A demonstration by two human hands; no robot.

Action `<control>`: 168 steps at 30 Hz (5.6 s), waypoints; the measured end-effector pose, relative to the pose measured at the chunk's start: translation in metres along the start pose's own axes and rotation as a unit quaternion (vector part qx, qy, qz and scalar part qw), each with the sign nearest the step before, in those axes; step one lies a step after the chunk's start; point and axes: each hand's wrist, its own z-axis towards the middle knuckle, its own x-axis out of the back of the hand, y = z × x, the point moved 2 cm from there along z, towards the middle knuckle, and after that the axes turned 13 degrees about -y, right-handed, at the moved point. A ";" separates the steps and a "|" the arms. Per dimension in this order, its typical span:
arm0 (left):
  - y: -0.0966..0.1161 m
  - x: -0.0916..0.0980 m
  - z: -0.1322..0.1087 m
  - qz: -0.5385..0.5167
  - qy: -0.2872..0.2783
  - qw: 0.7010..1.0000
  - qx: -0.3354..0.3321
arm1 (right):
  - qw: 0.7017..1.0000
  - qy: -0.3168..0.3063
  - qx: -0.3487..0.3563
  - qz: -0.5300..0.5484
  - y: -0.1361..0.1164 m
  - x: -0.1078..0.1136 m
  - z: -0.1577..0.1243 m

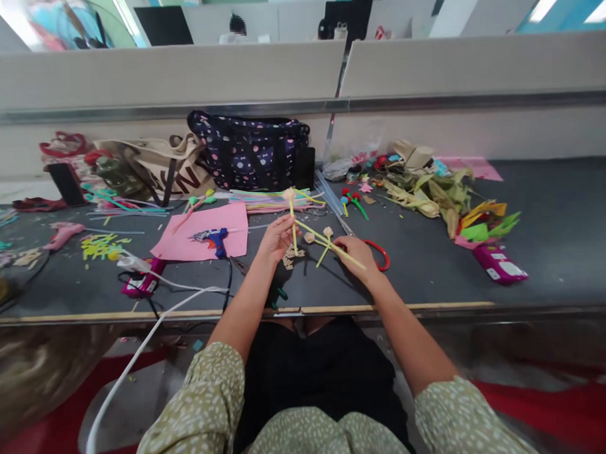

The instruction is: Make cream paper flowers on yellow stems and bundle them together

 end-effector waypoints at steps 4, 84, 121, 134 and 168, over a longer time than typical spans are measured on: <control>0.000 -0.001 0.019 0.011 -0.022 1.000 0.019 | 0.997 -0.041 -0.018 -0.063 -0.004 -0.005 0.016; 0.003 0.008 0.011 0.081 0.115 0.977 -0.159 | 0.940 0.256 0.072 0.214 -0.113 -0.025 0.055; 0.001 -0.003 0.006 0.061 0.106 0.978 -0.169 | 0.746 0.382 0.040 0.544 -0.105 -0.009 0.059; -0.005 -0.005 0.008 0.043 0.054 0.990 -0.126 | 0.769 0.287 0.076 0.566 -0.106 -0.020 0.067; -0.004 0.000 0.009 0.039 0.016 0.998 -0.038 | 0.743 0.263 0.064 0.613 -0.100 -0.022 0.068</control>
